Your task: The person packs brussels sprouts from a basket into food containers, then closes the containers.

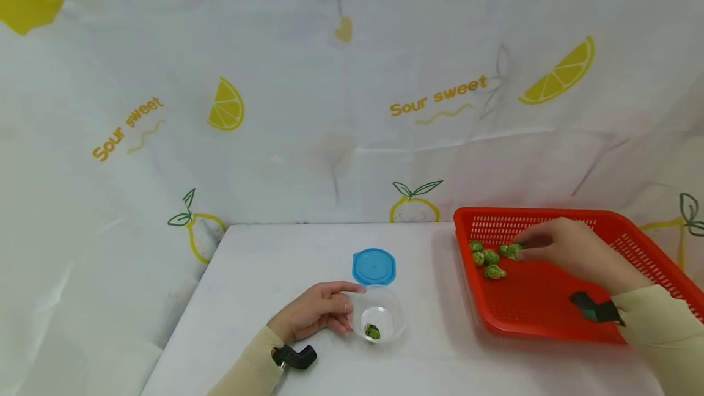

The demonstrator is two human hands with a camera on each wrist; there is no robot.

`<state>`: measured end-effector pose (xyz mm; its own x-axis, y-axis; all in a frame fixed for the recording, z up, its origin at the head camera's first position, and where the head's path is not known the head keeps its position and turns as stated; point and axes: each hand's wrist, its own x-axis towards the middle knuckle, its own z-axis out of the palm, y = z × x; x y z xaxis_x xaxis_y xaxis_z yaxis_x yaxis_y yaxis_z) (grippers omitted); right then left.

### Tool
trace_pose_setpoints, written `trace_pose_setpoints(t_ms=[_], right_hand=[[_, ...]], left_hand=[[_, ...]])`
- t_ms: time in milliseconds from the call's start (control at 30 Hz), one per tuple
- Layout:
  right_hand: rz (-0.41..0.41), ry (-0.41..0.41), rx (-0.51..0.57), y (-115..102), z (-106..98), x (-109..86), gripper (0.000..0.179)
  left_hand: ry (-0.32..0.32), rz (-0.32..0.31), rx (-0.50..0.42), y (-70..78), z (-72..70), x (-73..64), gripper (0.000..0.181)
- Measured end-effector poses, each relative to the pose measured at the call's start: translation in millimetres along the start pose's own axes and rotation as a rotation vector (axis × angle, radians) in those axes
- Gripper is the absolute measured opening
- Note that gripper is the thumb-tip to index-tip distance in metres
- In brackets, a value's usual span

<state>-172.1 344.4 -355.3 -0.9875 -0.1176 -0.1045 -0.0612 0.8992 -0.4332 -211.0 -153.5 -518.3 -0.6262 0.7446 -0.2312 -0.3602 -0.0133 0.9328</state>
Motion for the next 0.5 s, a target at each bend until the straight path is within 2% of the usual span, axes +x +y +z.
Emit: trace_pose_setpoints(t_ms=[200, 433, 500], right_hand=[[-0.068, 0.032, 0.043, -52.9, 14.9, -3.0, 0.031], [-0.128, -0.019, 0.220, -108.7, 38.7, -2.2, 0.028], [-0.151, -0.020, 0.237, -122.4, 49.2, 1.1, 0.026]], left_hand=[[0.016, -0.005, 0.001, 1.1, -1.2, -2.5, 0.055], [0.003, 0.003, -0.001, 1.8, -0.3, -0.7, 0.054], [0.001, 0.004, -0.002, 1.4, -0.5, -0.2, 0.054]])
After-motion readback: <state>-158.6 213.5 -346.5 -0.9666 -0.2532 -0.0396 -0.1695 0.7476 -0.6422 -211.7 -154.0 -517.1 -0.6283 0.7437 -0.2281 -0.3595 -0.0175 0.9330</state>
